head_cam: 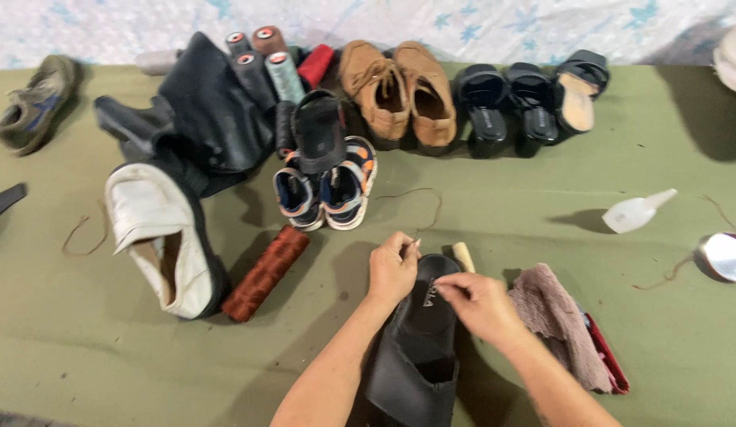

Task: Hand-sewing a strap onto a black sandal using a sewing awl and thread on a repair bench.

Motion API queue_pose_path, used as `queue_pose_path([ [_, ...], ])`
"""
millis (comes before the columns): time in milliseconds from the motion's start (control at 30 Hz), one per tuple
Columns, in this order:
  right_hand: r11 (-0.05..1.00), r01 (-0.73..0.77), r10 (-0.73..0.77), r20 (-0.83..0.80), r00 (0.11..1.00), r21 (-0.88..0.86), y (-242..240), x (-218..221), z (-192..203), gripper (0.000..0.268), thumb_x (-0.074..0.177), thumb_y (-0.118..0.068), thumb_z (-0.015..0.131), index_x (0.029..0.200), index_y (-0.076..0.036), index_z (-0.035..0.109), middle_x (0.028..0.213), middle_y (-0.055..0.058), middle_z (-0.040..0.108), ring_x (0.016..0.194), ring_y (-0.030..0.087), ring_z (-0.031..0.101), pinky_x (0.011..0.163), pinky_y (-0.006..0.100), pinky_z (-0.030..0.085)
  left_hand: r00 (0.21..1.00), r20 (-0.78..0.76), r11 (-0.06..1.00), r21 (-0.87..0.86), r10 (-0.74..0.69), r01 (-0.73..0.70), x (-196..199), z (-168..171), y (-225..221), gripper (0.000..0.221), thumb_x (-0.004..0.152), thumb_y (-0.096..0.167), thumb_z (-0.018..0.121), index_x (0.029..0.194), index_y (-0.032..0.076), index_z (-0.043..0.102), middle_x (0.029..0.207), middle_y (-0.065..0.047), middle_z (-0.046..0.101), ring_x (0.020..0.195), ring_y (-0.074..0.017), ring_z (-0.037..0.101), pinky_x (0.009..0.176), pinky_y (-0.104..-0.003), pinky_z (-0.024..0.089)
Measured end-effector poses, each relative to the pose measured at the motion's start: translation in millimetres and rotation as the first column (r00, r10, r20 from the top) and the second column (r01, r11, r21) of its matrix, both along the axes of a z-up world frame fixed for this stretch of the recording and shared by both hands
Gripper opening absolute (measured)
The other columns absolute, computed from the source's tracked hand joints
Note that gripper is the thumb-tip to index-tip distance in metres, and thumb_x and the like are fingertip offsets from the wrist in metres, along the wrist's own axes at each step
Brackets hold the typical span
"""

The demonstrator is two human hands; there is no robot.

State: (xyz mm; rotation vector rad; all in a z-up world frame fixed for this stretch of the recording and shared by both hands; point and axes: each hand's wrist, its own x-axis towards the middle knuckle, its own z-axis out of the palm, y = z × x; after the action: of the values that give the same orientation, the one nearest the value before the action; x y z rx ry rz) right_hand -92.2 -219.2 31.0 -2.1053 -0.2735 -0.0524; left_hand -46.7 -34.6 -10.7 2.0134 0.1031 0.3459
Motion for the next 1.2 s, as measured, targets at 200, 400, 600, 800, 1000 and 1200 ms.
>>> queue_pose_path([
  [200, 0.796, -0.056, 0.256, 0.252, 0.933, -0.602, -37, 45, 13, 0.046, 0.089, -0.007, 0.05, 0.124, -0.028, 0.071, 0.122, 0.005, 0.073, 0.104, 0.037, 0.071, 0.087, 0.05, 0.059, 1.0, 0.02, 0.988, -0.156, 0.005, -0.002, -2, -8, 5, 0.009, 0.093, 0.022, 0.072, 0.085, 0.018, 0.073, 0.073, -0.004, 0.075, 0.083, -0.0268, 0.075, 0.075, -0.039, 0.059],
  [400, 0.182, -0.117, 0.339, -0.049, 0.94, -0.976, -55, 55, 11, 0.057, 0.082, -0.01, 0.051, 0.127, -0.041, 0.061, 0.169, 0.003, 0.029, 0.158, 0.03, 0.028, 0.112, 0.047, 0.042, 0.995, -0.064, 0.982, -0.181, -0.07, 0.058, -10, 11, 8, 0.014, 0.095, 0.027, 0.065, 0.087, 0.016, 0.069, 0.083, 0.003, 0.077, 0.08, -0.0129, 0.069, 0.08, -0.03, 0.052],
  [600, 0.367, -0.241, 0.083, -0.226, 0.971, -0.898, -121, 31, 25, 0.039, 0.077, -0.025, 0.062, 0.114, -0.037, 0.068, 0.122, -0.014, 0.075, 0.117, 0.013, 0.068, 0.105, 0.033, 0.057, 0.97, -0.204, 0.92, -0.39, -0.135, 0.046, -10, 20, 14, 0.015, 0.098, 0.024, 0.067, 0.086, 0.016, 0.068, 0.082, 0.004, 0.076, 0.08, -0.0062, 0.067, 0.083, -0.026, 0.054],
  [800, 0.724, 0.166, -0.457, -0.284, 0.843, -0.67, -126, -39, 55, 0.029, 0.089, -0.045, 0.063, 0.1, -0.018, 0.067, 0.081, 0.009, 0.081, 0.075, 0.025, 0.071, 0.072, 0.036, 0.051, 0.979, -0.181, 0.96, -0.276, -0.093, 0.04, 0, 12, 7, 0.018, 0.089, 0.032, 0.065, 0.086, 0.017, 0.076, 0.081, 0.005, 0.08, 0.084, -0.0079, 0.073, 0.086, -0.026, 0.052],
  [1000, 0.921, 0.166, -0.344, -0.54, 0.768, -0.352, -37, -63, 70, 0.037, 0.104, -0.043, 0.046, 0.118, -0.023, 0.074, 0.08, 0.001, 0.07, 0.074, 0.015, 0.061, 0.07, 0.03, 0.045, 0.957, -0.248, 0.939, -0.339, -0.147, 0.056, -21, 35, 11, 0.018, 0.099, 0.028, 0.059, 0.091, 0.013, 0.066, 0.096, -0.002, 0.081, 0.093, -0.0124, 0.074, 0.087, -0.03, 0.056],
  [1200, 0.919, 0.049, -0.226, -0.421, 0.879, -0.392, -27, -61, 49, 0.033, 0.097, -0.038, 0.06, 0.122, -0.019, 0.05, 0.084, 0.004, 0.068, 0.069, 0.027, 0.065, 0.07, 0.038, 0.047, 0.936, -0.246, 0.895, -0.426, -0.253, 0.13, -31, 33, 13, 0.01, 0.095, 0.013, 0.06, 0.105, 0.012, 0.063, 0.104, -0.001, 0.075, 0.092, -0.0102, 0.066, 0.089, -0.025, 0.052],
])
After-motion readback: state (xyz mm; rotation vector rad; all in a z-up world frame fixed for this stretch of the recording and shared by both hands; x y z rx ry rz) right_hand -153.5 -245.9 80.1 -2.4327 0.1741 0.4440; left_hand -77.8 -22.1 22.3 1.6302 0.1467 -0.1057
